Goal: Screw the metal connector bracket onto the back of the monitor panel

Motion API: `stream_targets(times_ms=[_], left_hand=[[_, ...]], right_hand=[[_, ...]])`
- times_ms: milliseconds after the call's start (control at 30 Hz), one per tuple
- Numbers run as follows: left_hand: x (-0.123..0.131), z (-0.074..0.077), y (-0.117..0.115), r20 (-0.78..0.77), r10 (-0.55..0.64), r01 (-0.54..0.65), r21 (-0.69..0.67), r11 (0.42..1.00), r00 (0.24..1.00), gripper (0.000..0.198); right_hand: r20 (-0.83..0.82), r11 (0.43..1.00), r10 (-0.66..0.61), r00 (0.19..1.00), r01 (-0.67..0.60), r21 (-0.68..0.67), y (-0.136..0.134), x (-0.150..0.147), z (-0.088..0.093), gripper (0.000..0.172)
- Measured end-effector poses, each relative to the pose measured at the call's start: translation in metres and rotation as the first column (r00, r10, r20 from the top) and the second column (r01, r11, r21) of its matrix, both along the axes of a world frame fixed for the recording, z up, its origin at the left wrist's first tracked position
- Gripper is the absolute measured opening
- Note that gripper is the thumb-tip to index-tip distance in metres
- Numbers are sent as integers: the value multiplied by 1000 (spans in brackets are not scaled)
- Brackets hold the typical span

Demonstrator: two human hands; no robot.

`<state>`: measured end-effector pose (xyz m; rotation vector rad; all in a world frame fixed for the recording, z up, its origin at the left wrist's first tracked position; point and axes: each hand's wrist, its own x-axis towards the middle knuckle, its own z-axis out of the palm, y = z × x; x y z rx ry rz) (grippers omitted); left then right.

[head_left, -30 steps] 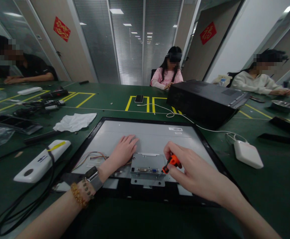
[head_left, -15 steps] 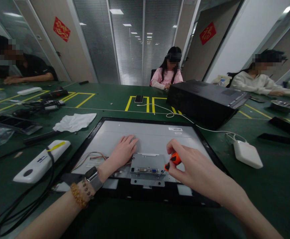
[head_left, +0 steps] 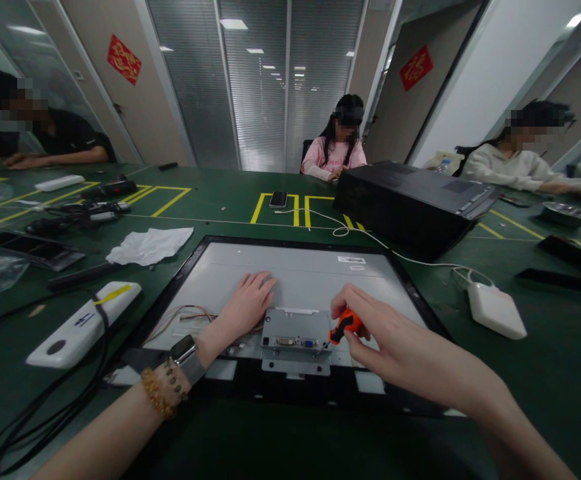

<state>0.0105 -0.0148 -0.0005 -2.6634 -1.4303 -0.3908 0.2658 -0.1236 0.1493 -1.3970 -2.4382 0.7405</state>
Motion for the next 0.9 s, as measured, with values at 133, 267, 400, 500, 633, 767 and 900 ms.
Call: stream_targets(times_ms=[133,267,400,500,633,767,900], left_hand=[[-1,0,0,-11,-5,5,-10,1000,1000,33],[-1,-1,0,-3,-2,2,-12,1000,1000,33],[-1,-2,1,15,-10,10,0,1000,1000,33],[-1,-3,1,2,-4,4,-2,1000,1000,33],[0,-2,1,3,-2,2,-7,1000,1000,34],[-1,-1,1,6,-14,14,0,1000,1000,34],[0,-1,1,-12,-7,7,6,1000,1000,33]], right_hand=[[82,998,-26,996,21,67,2,2,-2,17],[231,988,-69,970,35,148,5,-2,-4,16],[299,975,-70,952,1,224,7,-8,-4,22],[198,977,-27,980,-16,212,3,-9,0,16],[110,990,17,994,-32,135,-3,-7,5,18],[146,986,-14,989,-10,167,1,-4,2,15],[244,972,-28,969,-30,231,6,-4,-4,23]])
